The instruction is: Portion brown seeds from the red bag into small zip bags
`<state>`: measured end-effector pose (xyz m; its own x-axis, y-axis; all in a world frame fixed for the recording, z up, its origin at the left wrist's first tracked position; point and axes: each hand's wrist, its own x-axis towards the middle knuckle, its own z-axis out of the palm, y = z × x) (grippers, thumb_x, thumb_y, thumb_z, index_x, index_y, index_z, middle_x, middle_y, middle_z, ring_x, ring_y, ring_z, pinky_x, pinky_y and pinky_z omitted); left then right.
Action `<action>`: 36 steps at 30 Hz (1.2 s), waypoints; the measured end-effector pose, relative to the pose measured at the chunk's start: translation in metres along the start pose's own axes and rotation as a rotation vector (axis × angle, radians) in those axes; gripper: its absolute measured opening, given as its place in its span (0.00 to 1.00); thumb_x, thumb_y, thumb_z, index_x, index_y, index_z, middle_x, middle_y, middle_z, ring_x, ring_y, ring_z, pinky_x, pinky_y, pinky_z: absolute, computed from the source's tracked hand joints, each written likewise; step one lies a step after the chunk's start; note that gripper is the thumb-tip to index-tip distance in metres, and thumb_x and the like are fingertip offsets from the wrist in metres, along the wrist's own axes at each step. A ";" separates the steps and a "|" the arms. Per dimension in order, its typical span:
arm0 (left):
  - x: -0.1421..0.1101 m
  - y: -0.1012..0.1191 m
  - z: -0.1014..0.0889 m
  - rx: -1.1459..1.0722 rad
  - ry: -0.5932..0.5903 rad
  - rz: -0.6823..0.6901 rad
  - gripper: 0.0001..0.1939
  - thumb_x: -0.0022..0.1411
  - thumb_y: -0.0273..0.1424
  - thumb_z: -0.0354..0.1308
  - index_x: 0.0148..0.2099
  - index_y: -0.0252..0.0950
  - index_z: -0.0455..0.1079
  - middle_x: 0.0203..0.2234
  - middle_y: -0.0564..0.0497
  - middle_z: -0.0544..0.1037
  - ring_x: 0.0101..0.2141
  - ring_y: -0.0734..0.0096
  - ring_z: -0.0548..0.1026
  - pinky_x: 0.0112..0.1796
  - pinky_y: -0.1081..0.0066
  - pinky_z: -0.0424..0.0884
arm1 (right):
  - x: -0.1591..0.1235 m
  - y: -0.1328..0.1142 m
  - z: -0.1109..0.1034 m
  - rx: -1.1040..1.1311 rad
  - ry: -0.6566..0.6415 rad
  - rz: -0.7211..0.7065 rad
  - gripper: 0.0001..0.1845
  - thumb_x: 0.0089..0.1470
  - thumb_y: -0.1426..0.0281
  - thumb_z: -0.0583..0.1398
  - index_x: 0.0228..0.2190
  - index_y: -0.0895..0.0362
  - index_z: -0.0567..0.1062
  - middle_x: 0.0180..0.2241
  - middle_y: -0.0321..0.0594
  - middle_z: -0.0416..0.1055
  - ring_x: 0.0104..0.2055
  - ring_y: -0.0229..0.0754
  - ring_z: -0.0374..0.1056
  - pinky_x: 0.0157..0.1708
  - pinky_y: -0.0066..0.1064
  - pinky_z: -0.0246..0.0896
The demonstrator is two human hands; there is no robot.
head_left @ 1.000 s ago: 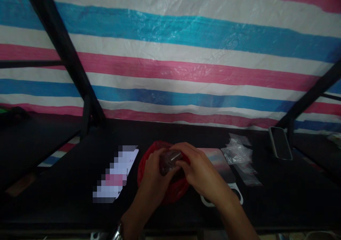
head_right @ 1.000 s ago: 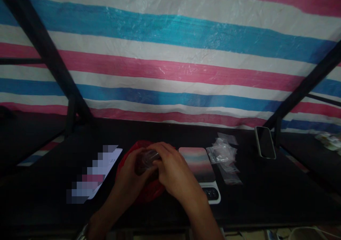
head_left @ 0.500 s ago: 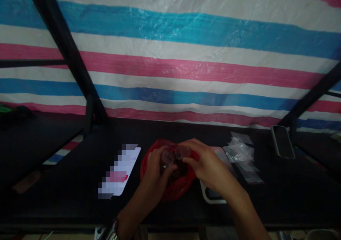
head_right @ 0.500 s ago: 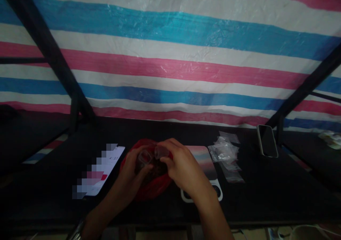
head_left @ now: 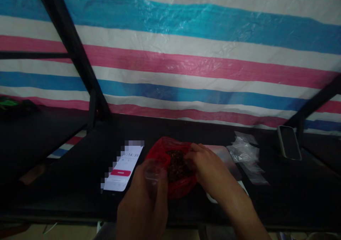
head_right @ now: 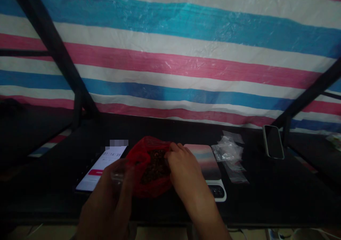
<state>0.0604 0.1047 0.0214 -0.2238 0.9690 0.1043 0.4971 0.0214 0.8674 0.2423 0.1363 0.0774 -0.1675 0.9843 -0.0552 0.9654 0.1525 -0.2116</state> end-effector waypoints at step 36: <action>0.024 -0.003 0.043 -0.239 -0.155 0.127 0.26 0.60 0.40 0.63 0.59 0.41 0.70 0.54 0.42 0.80 0.56 0.45 0.77 0.58 0.42 0.70 | -0.014 0.023 -0.007 0.890 0.188 -0.197 0.20 0.61 0.77 0.62 0.52 0.49 0.79 0.53 0.38 0.79 0.56 0.42 0.74 0.60 0.36 0.66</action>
<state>0.0896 0.1386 0.0008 -0.0332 0.9867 0.1593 0.2975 -0.1425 0.9440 0.2679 0.1264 0.0806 -0.2020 0.9580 0.2034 0.4012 0.2704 -0.8752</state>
